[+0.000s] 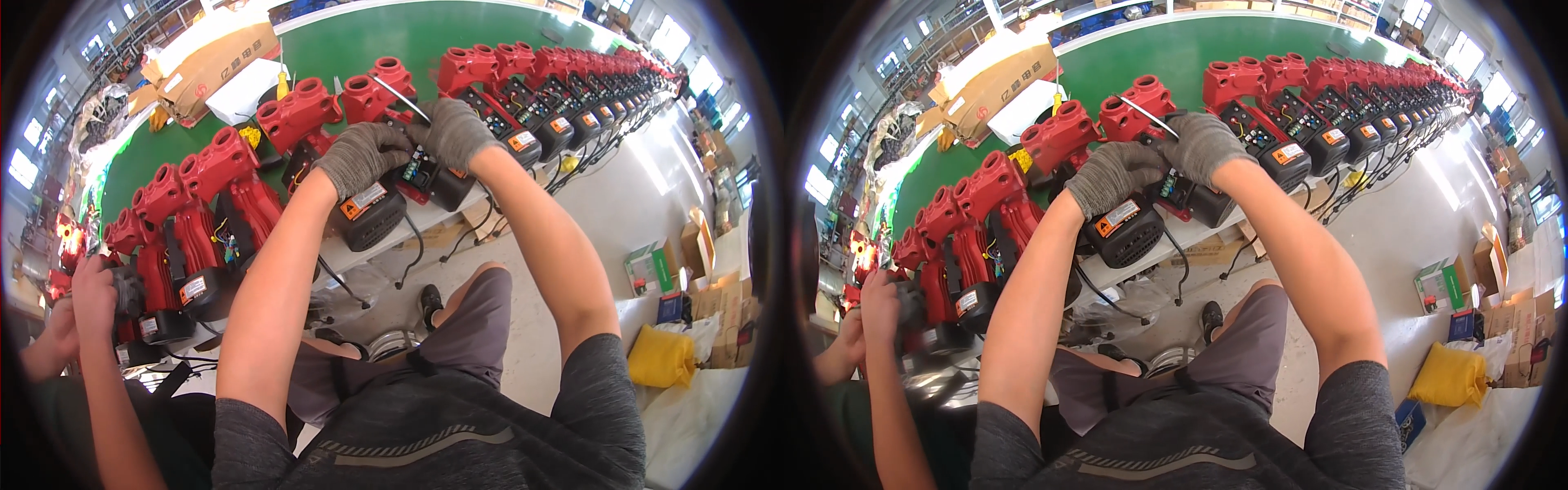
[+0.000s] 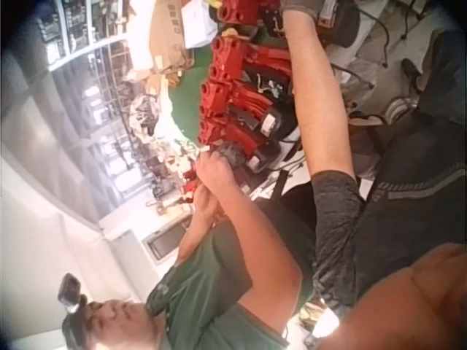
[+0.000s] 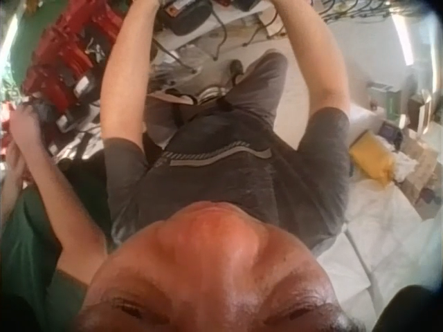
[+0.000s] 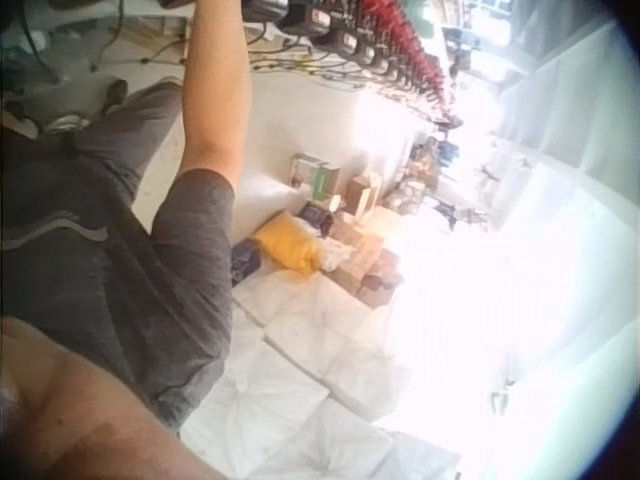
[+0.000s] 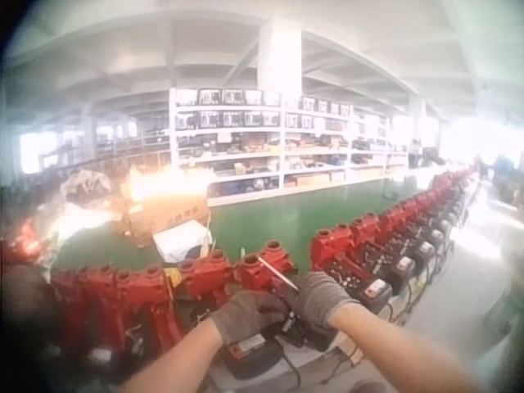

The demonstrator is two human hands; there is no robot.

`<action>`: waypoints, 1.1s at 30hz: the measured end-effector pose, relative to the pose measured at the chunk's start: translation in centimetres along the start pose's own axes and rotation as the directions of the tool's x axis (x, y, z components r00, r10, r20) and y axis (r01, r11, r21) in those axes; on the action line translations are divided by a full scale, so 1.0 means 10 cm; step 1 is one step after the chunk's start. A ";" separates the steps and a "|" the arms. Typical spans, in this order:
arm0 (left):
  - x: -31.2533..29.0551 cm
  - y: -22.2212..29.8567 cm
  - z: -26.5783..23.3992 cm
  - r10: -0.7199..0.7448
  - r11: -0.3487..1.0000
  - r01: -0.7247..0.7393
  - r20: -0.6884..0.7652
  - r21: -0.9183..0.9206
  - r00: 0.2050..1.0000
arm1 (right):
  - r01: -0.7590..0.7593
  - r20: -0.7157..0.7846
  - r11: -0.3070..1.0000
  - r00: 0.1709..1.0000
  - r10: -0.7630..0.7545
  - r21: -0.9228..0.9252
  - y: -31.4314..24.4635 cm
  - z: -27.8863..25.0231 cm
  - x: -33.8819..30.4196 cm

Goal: The person uses a screwdriver to secure wires into terminals inside several red industrial pump housings lined up on a workbench.

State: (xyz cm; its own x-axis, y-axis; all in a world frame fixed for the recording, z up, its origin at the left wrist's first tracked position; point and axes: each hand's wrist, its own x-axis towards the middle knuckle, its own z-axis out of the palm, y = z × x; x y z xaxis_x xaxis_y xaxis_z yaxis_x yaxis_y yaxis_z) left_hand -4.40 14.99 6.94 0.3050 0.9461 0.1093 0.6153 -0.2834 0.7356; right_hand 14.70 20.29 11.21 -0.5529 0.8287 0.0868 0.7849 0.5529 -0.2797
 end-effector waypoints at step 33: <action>0.04 -0.02 0.00 0.044 0.998 -0.043 0.029 -0.048 0.999 | 0.116 -0.107 0.924 0.991 -0.082 0.364 0.12 0.37 -0.45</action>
State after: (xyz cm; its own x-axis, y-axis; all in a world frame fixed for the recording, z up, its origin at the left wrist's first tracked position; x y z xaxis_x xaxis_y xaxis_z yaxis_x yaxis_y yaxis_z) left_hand -4.46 15.42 6.84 0.3526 0.9278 0.1223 0.5664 -0.3156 0.7613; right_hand 17.15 16.90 6.97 -0.5823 0.7851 0.2111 0.5598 0.5755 -0.5962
